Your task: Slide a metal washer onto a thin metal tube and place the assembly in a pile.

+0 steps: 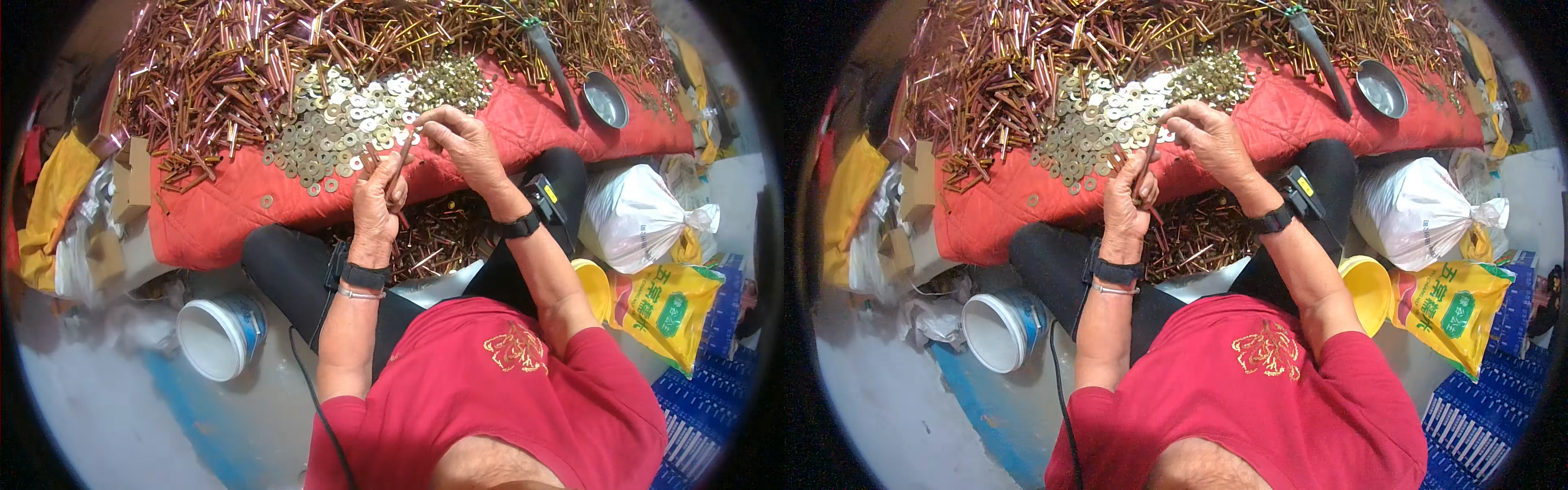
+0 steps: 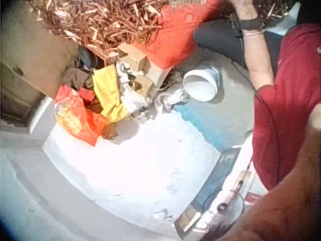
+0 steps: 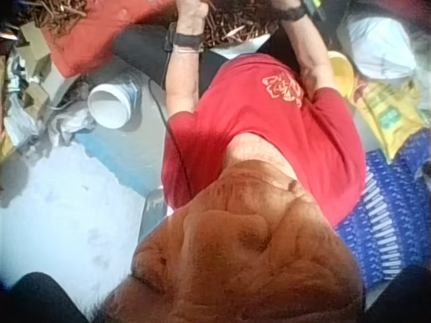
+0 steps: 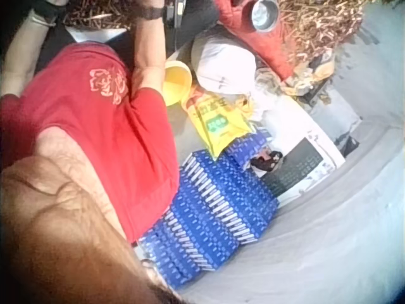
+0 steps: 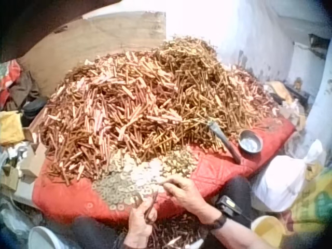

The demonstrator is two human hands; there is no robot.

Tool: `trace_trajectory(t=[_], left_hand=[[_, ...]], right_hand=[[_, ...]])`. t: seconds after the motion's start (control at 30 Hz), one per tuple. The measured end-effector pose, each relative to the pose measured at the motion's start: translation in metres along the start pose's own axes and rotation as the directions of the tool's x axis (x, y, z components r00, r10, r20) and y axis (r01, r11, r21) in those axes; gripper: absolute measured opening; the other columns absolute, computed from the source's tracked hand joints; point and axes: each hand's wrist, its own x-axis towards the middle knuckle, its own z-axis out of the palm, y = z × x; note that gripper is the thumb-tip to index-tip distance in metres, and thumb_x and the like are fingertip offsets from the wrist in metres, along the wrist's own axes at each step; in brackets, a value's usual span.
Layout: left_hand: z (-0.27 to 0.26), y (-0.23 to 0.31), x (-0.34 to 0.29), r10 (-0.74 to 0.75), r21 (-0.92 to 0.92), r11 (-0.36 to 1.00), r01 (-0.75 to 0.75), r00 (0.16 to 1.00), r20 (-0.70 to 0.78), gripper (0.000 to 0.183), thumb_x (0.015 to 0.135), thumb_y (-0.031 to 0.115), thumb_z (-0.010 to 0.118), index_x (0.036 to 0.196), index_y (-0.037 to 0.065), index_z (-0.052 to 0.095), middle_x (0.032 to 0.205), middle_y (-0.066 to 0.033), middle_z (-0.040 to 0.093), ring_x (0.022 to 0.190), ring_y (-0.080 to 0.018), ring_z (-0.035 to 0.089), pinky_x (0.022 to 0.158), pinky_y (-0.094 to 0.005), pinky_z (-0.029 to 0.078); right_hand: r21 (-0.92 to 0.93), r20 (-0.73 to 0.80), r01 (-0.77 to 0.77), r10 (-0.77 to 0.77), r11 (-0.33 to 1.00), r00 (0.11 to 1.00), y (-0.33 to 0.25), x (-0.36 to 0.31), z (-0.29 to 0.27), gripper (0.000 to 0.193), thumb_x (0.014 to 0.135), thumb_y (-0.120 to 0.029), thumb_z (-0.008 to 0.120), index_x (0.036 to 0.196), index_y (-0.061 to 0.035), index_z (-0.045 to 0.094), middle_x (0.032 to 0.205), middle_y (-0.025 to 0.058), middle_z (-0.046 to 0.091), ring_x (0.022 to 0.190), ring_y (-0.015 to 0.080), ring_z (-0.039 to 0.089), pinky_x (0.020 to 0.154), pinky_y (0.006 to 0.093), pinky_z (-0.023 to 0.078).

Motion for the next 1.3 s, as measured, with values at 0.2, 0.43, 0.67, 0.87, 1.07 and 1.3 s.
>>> trace_trajectory(t=[0.2, 0.43, 0.67, 0.87, 1.07, 1.3], left_hand=[[0.007, 0.005, -0.006, 0.027, 0.116, 0.993, -0.027, 1.000, -0.001, 0.028, 0.090, 0.023, 0.055, 0.093, -0.004, 0.061, 0.046, 0.0046, 0.039, 0.038, -0.0044, 0.032, 0.037, -0.0198, 0.021], [-0.010, 0.016, 0.000, -0.202, -0.029, 0.975, 0.219, 0.939, 0.278, 0.030, 0.091, 0.021, 0.053, 0.095, -0.007, 0.061, 0.047, 0.0070, 0.035, 0.039, -0.0033, 0.029, 0.038, -0.0195, 0.020], [0.004, 0.018, -0.006, -0.075, 0.267, 0.962, 0.051, 0.994, 0.083, 0.025, 0.088, 0.017, 0.056, 0.093, -0.006, 0.063, 0.048, 0.0071, 0.040, 0.039, -0.0014, 0.032, 0.036, -0.0180, 0.020], [0.002, 0.017, -0.005, -0.103, 0.176, 0.980, 0.090, 0.992, 0.071, 0.022, 0.087, 0.016, 0.056, 0.086, -0.004, 0.065, 0.049, 0.0071, 0.042, 0.038, -0.0011, 0.033, 0.035, -0.0176, 0.020], [0.003, 0.014, -0.004, -0.091, 0.186, 0.980, 0.076, 0.993, 0.069, 0.022, 0.087, 0.017, 0.057, 0.086, -0.004, 0.066, 0.047, 0.0081, 0.040, 0.037, -0.0013, 0.032, 0.035, -0.0177, 0.020], [-0.001, 0.014, -0.003, -0.147, 0.172, 0.976, 0.131, 0.986, 0.081, 0.023, 0.087, 0.018, 0.058, 0.087, -0.004, 0.065, 0.046, 0.0078, 0.039, 0.036, -0.0012, 0.031, 0.035, -0.0176, 0.019]], right_hand=[[0.270, 0.074, -0.076, 0.058, 0.960, 0.996, -0.005, -0.003, 0.001, 0.010, 0.085, -0.008, 0.063, 0.095, -0.0047, 0.065, 0.084, -0.0010, 0.061, 0.072, 0.0058, 0.054, 0.064, 0.0212, 0.046], [-0.027, 0.300, 0.201, -0.184, 0.979, 0.936, -0.020, 0.008, -0.020, 0.006, 0.089, -0.004, 0.056, 0.090, -0.0011, 0.062, 0.083, 0.0034, 0.057, 0.072, 0.0099, 0.053, 0.065, 0.0243, 0.045], [-0.459, 0.413, 0.198, 0.011, 0.866, 0.910, -0.024, 0.004, -0.028, 0.024, 0.093, -0.022, 0.050, 0.087, -0.0011, 0.061, 0.064, 0.0055, 0.057, 0.064, 0.0179, 0.058, 0.060, 0.0309, 0.047], [-0.342, 0.315, 0.360, -0.256, 0.868, 0.914, -0.013, 0.004, -0.019, 0.020, 0.095, -0.015, 0.047, 0.105, -0.0011, 0.057, 0.085, 0.0060, 0.055, 0.071, 0.0127, 0.052, 0.066, 0.0280, 0.045], [-0.349, 0.235, 0.273, -0.198, 0.897, 0.951, -0.009, 0.003, -0.009, 0.025, 0.091, -0.006, 0.051, 0.116, -0.0046, 0.055, 0.086, 0.0020, 0.054, 0.073, 0.0110, 0.050, 0.069, 0.0251, 0.044], [-0.122, 0.080, 0.053, -0.044, 0.991, 0.996, -0.014, 0.001, -0.008, 0.044, 0.089, -0.012, 0.056, 0.131, -0.0111, 0.046, 0.072, 0.0089, 0.055, 0.063, 0.0111, 0.050, 0.061, 0.0260, 0.045]])
